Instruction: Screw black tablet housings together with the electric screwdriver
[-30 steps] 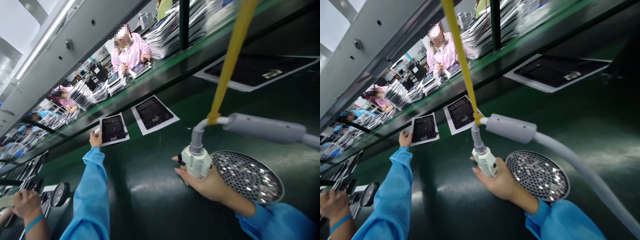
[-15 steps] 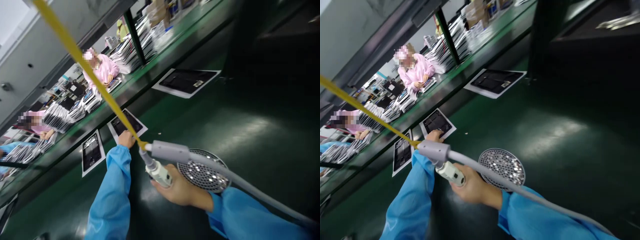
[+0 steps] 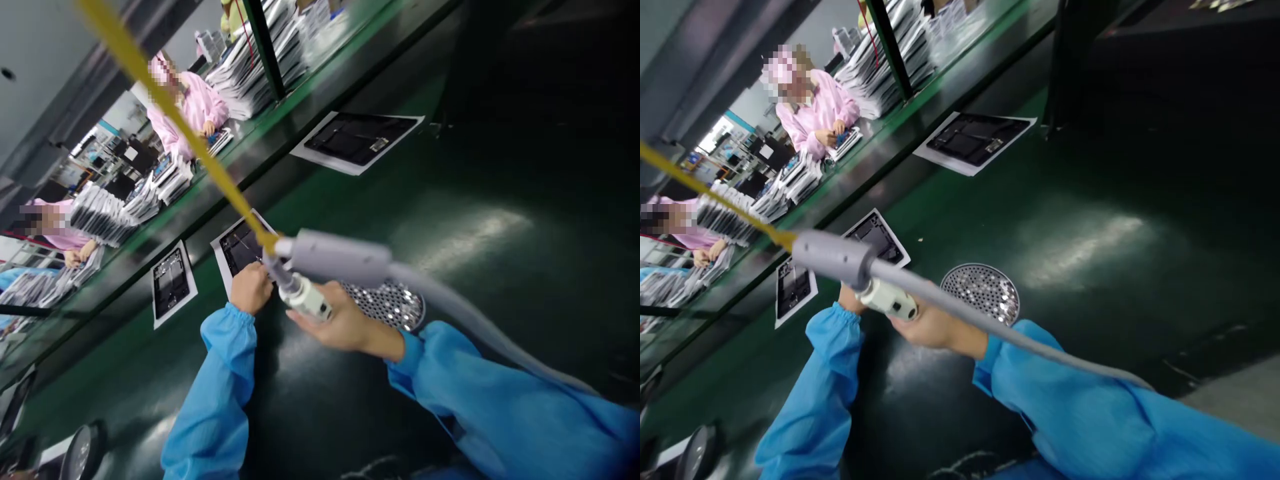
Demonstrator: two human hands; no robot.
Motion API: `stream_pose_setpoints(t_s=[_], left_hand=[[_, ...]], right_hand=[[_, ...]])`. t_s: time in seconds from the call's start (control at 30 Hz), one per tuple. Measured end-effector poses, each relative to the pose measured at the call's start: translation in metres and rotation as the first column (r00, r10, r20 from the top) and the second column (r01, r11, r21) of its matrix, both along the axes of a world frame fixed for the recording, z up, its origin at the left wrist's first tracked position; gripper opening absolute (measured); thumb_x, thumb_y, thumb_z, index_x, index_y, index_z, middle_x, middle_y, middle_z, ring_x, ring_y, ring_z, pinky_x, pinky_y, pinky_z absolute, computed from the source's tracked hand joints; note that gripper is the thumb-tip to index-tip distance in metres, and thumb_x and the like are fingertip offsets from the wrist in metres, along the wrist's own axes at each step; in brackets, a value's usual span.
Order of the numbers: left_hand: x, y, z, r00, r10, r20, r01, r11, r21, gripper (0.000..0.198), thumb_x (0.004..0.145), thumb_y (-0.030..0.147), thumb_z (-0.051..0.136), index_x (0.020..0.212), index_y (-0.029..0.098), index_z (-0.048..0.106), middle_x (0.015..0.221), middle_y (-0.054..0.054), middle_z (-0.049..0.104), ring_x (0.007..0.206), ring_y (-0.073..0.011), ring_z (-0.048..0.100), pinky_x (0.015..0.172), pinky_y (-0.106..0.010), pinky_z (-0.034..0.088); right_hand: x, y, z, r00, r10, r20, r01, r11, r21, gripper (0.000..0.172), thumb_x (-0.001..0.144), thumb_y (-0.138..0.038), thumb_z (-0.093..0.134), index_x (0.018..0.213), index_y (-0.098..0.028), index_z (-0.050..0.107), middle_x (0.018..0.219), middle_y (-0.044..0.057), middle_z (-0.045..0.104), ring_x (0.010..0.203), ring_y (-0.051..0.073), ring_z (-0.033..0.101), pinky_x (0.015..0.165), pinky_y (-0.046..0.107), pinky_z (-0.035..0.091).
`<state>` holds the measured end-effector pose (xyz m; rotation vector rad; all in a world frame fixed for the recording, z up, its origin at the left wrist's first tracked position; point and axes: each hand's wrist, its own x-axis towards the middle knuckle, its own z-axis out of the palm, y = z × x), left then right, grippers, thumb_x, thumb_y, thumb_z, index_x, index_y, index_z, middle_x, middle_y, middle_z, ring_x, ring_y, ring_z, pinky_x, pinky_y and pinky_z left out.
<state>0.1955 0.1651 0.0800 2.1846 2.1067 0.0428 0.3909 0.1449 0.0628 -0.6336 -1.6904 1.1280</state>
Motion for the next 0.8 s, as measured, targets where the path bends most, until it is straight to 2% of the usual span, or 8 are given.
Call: stream_pose_setpoints(t_s=[0.17,0.23,0.3,0.37,0.43,0.53,0.6,0.8], left_hand=[[0.023,-0.067,-0.015,0.988,-0.150,-0.046,0.150,0.989,-0.002,0.026,0.084,0.013,0.049,0.100,0.020,0.068,0.099,-0.009,0.067,0.099,-0.0237,0.062,0.078,-0.032,0.052],[0.028,-0.085,-0.022,0.982,-0.188,-0.017,0.189,0.982,0.030,0.027,0.084,0.013,0.049,0.102,0.019,0.069,0.099,-0.009,0.068,0.097,-0.0233,0.062,0.076,-0.032,0.053],[0.029,-0.095,-0.027,0.972,-0.219,0.084,0.213,0.975,0.065,0.025,0.084,0.014,0.052,0.101,0.018,0.070,0.098,-0.009,0.070,0.094,-0.0226,0.064,0.076,-0.032,0.054],[0.026,-0.099,-0.029,0.942,-0.238,0.238,0.220,0.970,0.099,0.019,0.086,0.019,0.056,0.098,0.018,0.071,0.094,-0.007,0.071,0.089,-0.0199,0.066,0.078,-0.030,0.054],[0.021,-0.096,-0.030,0.915,-0.200,0.349,0.160,0.977,0.140,0.018,0.089,0.027,0.057,0.095,0.019,0.072,0.090,-0.005,0.072,0.084,-0.0172,0.067,0.078,-0.028,0.053],[0.014,-0.088,-0.030,0.950,-0.024,0.312,-0.026,0.987,0.156,0.019,0.089,0.032,0.059,0.096,0.019,0.072,0.091,-0.005,0.070,0.076,-0.0164,0.065,0.070,-0.028,0.052],[0.013,-0.083,-0.032,0.965,0.051,0.257,-0.086,0.988,0.128,0.021,0.086,0.031,0.064,0.100,0.018,0.072,0.094,-0.006,0.068,0.072,-0.0162,0.063,0.065,-0.028,0.050],[0.015,-0.080,-0.039,0.946,0.037,0.322,-0.086,0.987,0.139,0.017,0.086,0.030,0.066,0.096,0.019,0.074,0.090,-0.004,0.065,0.070,-0.0135,0.059,0.065,-0.026,0.047]], right_hand=[[0.035,0.024,0.025,0.975,-0.208,-0.080,0.200,0.974,-0.105,0.025,0.069,-0.031,0.078,0.085,-0.018,0.064,0.052,-0.005,0.059,0.043,0.011,0.053,0.046,0.025,0.048],[0.047,0.033,0.026,0.954,-0.275,-0.119,0.263,0.959,-0.108,0.026,0.068,-0.027,0.079,0.088,-0.017,0.064,0.048,-0.006,0.057,0.039,0.011,0.052,0.045,0.026,0.047],[0.053,0.039,0.022,0.940,-0.306,-0.149,0.292,0.950,-0.109,0.025,0.068,-0.024,0.079,0.086,-0.018,0.063,0.045,-0.007,0.056,0.037,0.012,0.051,0.044,0.027,0.047],[0.054,0.040,0.014,0.936,-0.311,-0.163,0.292,0.947,-0.130,0.023,0.069,-0.022,0.077,0.086,-0.019,0.063,0.045,-0.007,0.056,0.037,0.012,0.051,0.044,0.028,0.047],[0.051,0.040,0.007,0.938,-0.304,-0.168,0.281,0.948,-0.146,0.021,0.070,-0.019,0.075,0.086,-0.020,0.062,0.046,-0.007,0.056,0.038,0.012,0.052,0.046,0.029,0.049],[0.045,0.041,0.002,0.934,-0.318,-0.165,0.300,0.946,-0.127,0.019,0.070,-0.016,0.073,0.086,-0.020,0.062,0.045,-0.007,0.057,0.038,0.012,0.052,0.049,0.031,0.049],[0.043,0.042,0.000,0.932,-0.333,-0.144,0.318,0.941,-0.117,0.019,0.070,-0.015,0.072,0.086,-0.020,0.063,0.046,-0.007,0.057,0.039,0.012,0.051,0.049,0.031,0.050],[0.041,0.045,-0.005,0.930,-0.350,-0.107,0.339,0.935,-0.107,0.017,0.069,-0.011,0.071,0.078,-0.020,0.060,0.045,-0.007,0.056,0.039,0.012,0.052,0.054,0.034,0.054]])
